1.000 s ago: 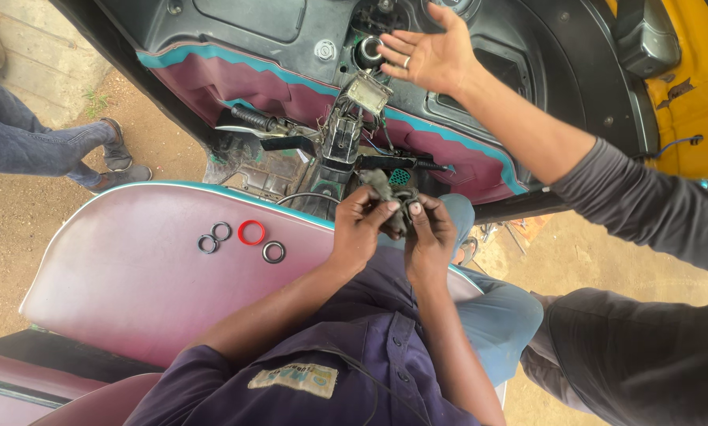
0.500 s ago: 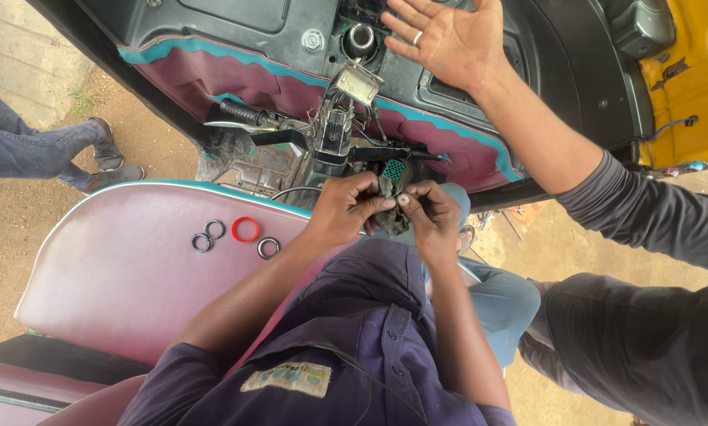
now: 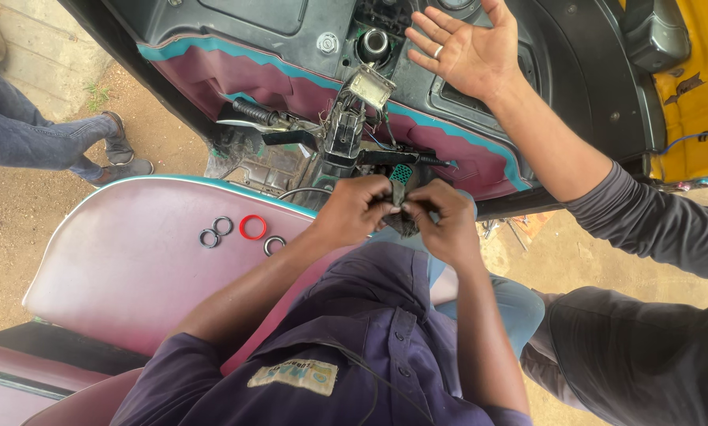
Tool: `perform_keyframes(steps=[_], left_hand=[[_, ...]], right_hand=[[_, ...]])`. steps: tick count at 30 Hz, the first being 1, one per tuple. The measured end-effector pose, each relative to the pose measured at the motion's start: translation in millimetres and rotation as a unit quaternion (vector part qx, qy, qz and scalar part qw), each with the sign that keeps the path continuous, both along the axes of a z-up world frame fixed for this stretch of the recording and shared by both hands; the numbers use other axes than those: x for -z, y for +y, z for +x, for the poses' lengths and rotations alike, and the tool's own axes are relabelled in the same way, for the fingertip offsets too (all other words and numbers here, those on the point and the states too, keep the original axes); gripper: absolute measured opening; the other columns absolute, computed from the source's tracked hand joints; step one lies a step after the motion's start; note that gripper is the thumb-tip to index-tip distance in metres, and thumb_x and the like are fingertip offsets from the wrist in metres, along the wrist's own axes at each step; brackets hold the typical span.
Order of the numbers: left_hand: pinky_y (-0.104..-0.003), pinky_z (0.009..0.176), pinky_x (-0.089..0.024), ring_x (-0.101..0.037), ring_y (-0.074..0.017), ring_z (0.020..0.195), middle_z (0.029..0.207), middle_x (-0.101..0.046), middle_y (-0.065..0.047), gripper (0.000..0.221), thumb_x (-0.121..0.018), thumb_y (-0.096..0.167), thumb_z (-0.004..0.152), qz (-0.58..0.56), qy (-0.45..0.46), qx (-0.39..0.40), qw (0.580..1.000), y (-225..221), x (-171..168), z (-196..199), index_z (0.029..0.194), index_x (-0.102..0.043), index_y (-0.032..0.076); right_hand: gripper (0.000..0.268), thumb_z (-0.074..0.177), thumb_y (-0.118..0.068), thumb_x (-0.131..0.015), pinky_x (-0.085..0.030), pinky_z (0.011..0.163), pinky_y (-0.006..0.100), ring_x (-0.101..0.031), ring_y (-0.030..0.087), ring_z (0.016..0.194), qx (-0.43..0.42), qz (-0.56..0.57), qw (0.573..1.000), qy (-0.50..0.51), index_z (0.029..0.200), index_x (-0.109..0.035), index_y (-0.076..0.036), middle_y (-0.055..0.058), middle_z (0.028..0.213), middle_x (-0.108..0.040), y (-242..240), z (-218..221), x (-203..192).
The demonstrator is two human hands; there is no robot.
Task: The person wipes and cleans small mechanical parts, applies tape, and fits them back into a vehicle's dashboard area by hand.
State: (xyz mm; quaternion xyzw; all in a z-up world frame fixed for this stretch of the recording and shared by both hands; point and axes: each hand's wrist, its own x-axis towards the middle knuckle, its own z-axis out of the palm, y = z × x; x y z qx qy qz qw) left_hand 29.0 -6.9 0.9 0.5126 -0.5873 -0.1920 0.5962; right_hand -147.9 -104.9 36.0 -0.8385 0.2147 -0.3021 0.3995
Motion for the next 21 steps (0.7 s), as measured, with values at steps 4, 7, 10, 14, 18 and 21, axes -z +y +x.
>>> perform_keyframes(steps=[4, 7, 10, 14, 18, 21], left_hand=[[-0.025, 0.043, -0.043, -0.063, -0.0107, 0.054, 0.071, -0.065, -0.005, 0.016, -0.075, 0.007, 0.093, 0.108, 0.48, -0.037, 0.87, -4.2, 1.1, -33.2, 0.091, -0.06, 0.002], [-0.025, 0.047, -0.047, -0.065, -0.0099, 0.057, 0.074, -0.067, -0.005, 0.015, -0.074, 0.006, 0.094, 0.083, 0.478, -0.033, 0.874, 0.6, -0.4, -35.1, 0.091, -0.06, 0.001], [-0.025, 0.049, -0.054, -0.07, -0.0083, 0.06, 0.076, -0.069, -0.004, 0.013, -0.074, 0.006, 0.092, 0.133, 0.255, 0.005, 0.958, 8.3, -3.2, -12.2, 0.091, -0.062, 0.0], [-0.027, 0.056, -0.048, -0.064, -0.0111, 0.063, 0.076, -0.065, -0.009, 0.015, -0.076, 0.004, 0.094, 0.059, -0.061, 0.009, 0.996, 5.7, -9.7, 5.0, 0.092, -0.063, -0.003], [-0.025, 0.056, -0.05, -0.062, -0.0081, 0.064, 0.077, -0.067, -0.005, 0.007, -0.072, 0.0, 0.096, 0.067, 0.295, -0.025, 0.953, -2.9, -7.9, -15.4, 0.096, -0.066, -0.003], [-0.024, 0.064, -0.05, -0.061, -0.0075, 0.073, 0.087, -0.068, -0.006, 0.004, -0.069, -0.003, 0.1, -0.02, 0.407, -0.077, 0.91, -3.8, 1.3, -35.1, 0.102, -0.066, -0.004]], right_hand=[[0.007, 0.096, -0.008, -0.068, -0.05, 0.059, 0.027, -0.061, 0.008, 0.069, 0.125, 0.367, 0.86, -0.332, 0.1, -0.063, -0.003, 0.001, 0.086, -0.068, 40.4, 34.5, 31.5], [0.007, 0.102, -0.006, -0.068, -0.047, 0.06, 0.024, -0.057, 0.006, 0.07, 0.152, 0.316, 0.909, -0.226, 0.101, -0.063, -0.001, 0.001, 0.086, -0.067, 34.3, 29.6, 41.0], [0.011, 0.099, -0.002, -0.073, -0.046, 0.064, 0.025, -0.055, 0.005, 0.077, 0.032, 0.133, 0.99, -0.036, 0.102, -0.063, 0.0, 0.002, 0.087, -0.065, -1.6, 3.3, 30.3], [0.009, 0.093, 0.003, -0.072, -0.048, 0.064, 0.025, -0.059, 0.008, 0.074, -0.022, 0.006, 0.999, 0.035, 0.099, -0.066, -0.001, 0.004, 0.087, -0.066, -21.4, -6.1, 10.9], [0.003, 0.1, 0.001, -0.069, -0.051, 0.07, 0.028, -0.062, 0.013, 0.079, 0.029, 0.367, 0.897, -0.245, 0.101, -0.066, 0.001, 0.008, 0.09, -0.069, 15.3, 24.7, 16.6], [0.006, 0.098, 0.0, -0.065, -0.056, 0.079, 0.027, -0.067, 0.013, 0.088, 0.062, 0.458, 0.812, -0.357, 0.104, -0.065, 0.0, 0.007, 0.098, -0.071, 39.6, 39.9, 32.1]])
